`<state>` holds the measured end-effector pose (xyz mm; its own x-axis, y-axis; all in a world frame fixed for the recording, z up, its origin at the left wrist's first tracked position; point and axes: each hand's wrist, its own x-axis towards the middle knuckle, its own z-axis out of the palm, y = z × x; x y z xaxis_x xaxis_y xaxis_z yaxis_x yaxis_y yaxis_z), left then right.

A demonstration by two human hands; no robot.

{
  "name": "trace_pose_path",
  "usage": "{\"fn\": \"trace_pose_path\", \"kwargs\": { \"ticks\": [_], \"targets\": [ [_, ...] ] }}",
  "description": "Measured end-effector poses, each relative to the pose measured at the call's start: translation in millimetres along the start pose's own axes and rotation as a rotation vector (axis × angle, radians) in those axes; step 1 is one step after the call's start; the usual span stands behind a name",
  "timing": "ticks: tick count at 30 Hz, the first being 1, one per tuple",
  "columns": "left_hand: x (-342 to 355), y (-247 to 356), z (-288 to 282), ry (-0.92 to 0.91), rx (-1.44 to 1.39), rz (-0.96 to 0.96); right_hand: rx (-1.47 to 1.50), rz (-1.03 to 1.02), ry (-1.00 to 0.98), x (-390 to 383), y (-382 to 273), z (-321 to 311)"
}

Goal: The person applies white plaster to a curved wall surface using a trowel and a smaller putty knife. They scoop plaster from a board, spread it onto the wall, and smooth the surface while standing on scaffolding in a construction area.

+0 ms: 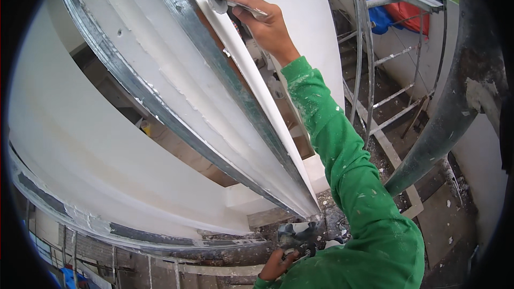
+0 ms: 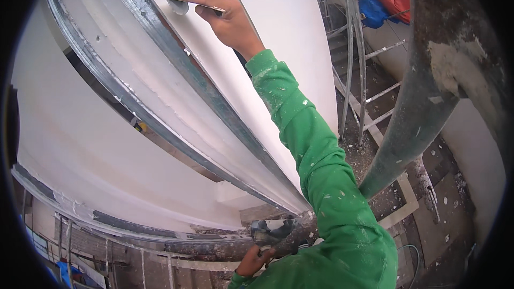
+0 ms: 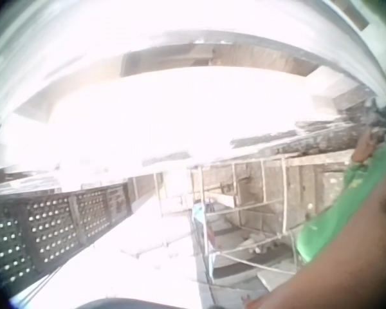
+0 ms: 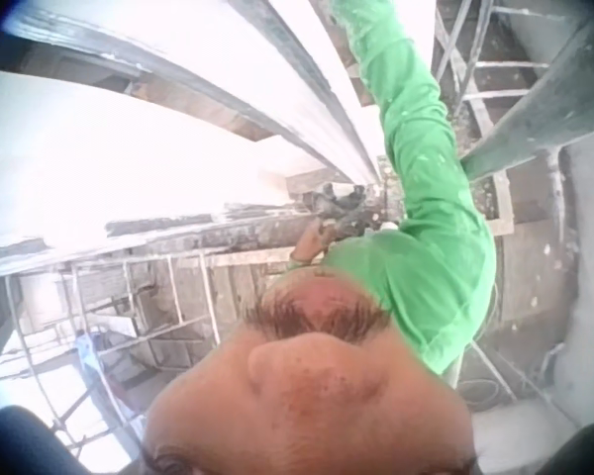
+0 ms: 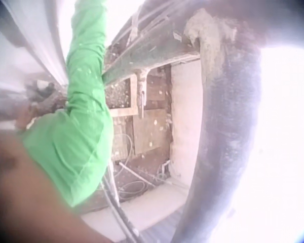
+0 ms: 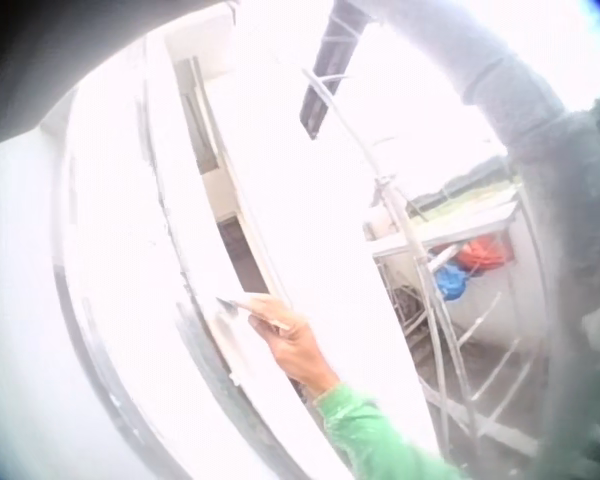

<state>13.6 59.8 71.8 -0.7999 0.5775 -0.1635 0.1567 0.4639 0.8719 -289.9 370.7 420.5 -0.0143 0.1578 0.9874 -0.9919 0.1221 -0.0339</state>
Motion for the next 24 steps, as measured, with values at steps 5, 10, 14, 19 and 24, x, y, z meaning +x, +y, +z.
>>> {"fn": "trace_pose_path", "kwargs": {
  "ticks": [5, 10, 14, 19, 24],
  "targets": [
    [-6, -5, -2, -0.028, -0.008, -0.111, -0.156, 0.212, 0.052, -25, -20, -5],
    [-11, 18, -11, -0.019, -0.050, -0.184, -0.479, 0.561, -0.148, -26, -71, -10],
    [-6, 23, -18, -0.040, -0.017, -0.159, -0.600, 0.575, -0.175, -31, -89, -5],
    [-5, -10, -15, -0.055, 0.078, -0.101, -0.606, 0.534, -0.168, -29, -117, 9],
    [-8, -4, -17, -0.079, 0.034, -0.199, -0.433, 0.579, -0.142, -37, -144, -8]
  ]
}}
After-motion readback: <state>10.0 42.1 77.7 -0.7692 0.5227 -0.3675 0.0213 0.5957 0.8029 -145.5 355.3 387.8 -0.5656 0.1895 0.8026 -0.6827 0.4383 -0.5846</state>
